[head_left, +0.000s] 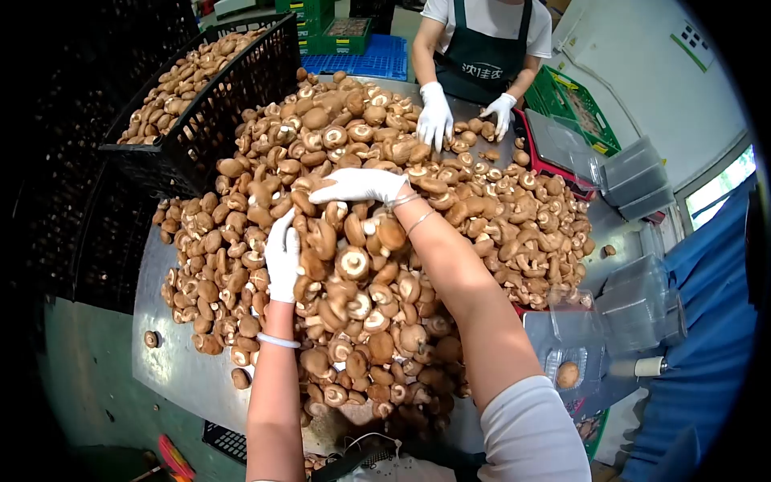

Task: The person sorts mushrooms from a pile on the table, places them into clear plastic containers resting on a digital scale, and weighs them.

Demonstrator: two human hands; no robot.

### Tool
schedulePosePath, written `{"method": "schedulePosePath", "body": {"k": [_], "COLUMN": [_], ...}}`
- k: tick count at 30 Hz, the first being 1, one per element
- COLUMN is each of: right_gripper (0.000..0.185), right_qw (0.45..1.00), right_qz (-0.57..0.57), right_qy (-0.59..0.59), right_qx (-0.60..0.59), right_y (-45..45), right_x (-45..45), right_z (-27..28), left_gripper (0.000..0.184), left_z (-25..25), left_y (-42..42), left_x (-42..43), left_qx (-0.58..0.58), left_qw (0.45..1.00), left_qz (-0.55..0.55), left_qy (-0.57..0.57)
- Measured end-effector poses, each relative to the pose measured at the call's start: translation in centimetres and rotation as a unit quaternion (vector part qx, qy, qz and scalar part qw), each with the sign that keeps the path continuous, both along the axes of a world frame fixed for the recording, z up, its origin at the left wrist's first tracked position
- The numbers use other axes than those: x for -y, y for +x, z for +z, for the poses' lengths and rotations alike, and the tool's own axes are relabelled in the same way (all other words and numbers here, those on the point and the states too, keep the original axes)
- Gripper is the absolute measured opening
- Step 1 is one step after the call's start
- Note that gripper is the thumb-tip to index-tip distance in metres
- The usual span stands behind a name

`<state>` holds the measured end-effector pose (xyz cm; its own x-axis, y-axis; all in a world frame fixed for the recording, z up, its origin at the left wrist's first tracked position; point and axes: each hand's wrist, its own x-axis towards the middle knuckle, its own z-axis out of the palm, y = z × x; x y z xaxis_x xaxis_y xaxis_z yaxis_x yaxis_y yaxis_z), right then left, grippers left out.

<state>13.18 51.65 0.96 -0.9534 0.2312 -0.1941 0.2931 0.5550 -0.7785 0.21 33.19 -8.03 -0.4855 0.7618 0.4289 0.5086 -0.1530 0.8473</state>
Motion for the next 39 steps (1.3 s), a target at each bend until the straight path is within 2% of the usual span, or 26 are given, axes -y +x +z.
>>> {"method": "schedulePosePath", "body": {"k": [2, 3, 5, 6, 8, 10, 12, 14, 16, 18, 19, 22, 27, 31, 36, 39], "right_gripper": [0.052, 0.048, 0.039, 0.036, 0.031, 0.030, 0.029, 0.032, 0.032, 0.034, 0.038, 0.044, 0.053, 0.067, 0.068, 0.065], "right_qw": [1.000, 0.999, 0.997, 0.997, 0.972, 0.975, 0.966, 0.930, 0.913, 0.910, 0.914, 0.880, 0.879, 0.892, 0.890, 0.911], "right_qz": [0.013, -0.003, 0.000, -0.056, -0.047, -0.040, -0.098, -0.136, -0.189, -0.186, -0.202, -0.232, -0.256, -0.245, -0.236, -0.233], "right_qy": [-0.007, 0.025, -0.003, -0.041, 0.167, 0.154, 0.224, 0.275, 0.277, 0.312, 0.322, 0.391, 0.375, 0.365, 0.378, 0.321], "right_qx": [-0.023, -0.026, -0.075, -0.047, -0.160, -0.153, -0.088, -0.203, -0.233, -0.202, -0.144, -0.137, -0.142, -0.106, -0.094, -0.110], "right_y": [1.6, 2.6, 5.0, 6.7, 9.0, 10.4, 11.9, 13.4, 14.7, 15.2, 15.3, 15.5, 17.6, 19.7, 21.3, 21.8], "right_x": [1.1, 1.9, 3.1, 4.9, 6.1, 8.2, 10.3, 12.3, 14.0, 15.8, 16.8, 19.5, 23.9, 26.6, 28.4, 29.1], "right_z": [-0.1, -0.1, -1.5, -0.6, -3.0, -3.1, -2.7, -2.7, -3.9, -3.6, -3.4, -5.3, -4.9, -6.0, -7.0, -7.9], "left_gripper": [0.032, 0.031, 0.032, 0.033, 0.033, 0.034, 0.034, 0.034, 0.034, 0.036, 0.037, 0.042, 0.043, 0.044, 0.048, 0.056], "left_z": [0.1, 0.4, 0.1, 0.4, 0.6, 0.6, 1.5, 2.2, 3.0, 3.2, 3.1, 2.5, 1.9, 2.5, 0.8, -1.2], "left_y": [1.3, 2.1, 3.9, 4.7, 6.0, 7.0, 7.8, 8.5, 9.1, 9.8, 10.4, 11.7, 12.2, 12.1, 12.7, 13.6], "left_x": [0.8, 1.4, 2.6, 3.1, 3.9, 4.8, 5.8, 6.7, 7.4, 8.1, 8.6, 10.5, 13.2, 16.2, 23.2, 27.3], "left_qx": [-0.046, -0.040, -0.064, -0.063, -0.089, -0.059, -0.101, -0.163, -0.180, -0.189, -0.203, -0.264, -0.300, -0.264, -0.186, -0.168], "left_qw": [0.999, 0.999, 0.998, 0.998, 0.996, 0.998, 0.994, 0.986, 0.983, 0.981, 0.977, 0.958, 0.946, 0.956, 0.974, 0.969], "left_qz": [0.004, -0.003, -0.005, -0.018, -0.022, -0.030, -0.026, -0.014, -0.016, -0.032, -0.047, -0.049, -0.043, -0.054, 0.039, 0.056], "left_qy": [0.008, -0.003, -0.017, -0.009, -0.007, -0.018, -0.021, -0.024, -0.036, -0.021, -0.040, -0.097, -0.120, -0.115, -0.123, -0.172]}}
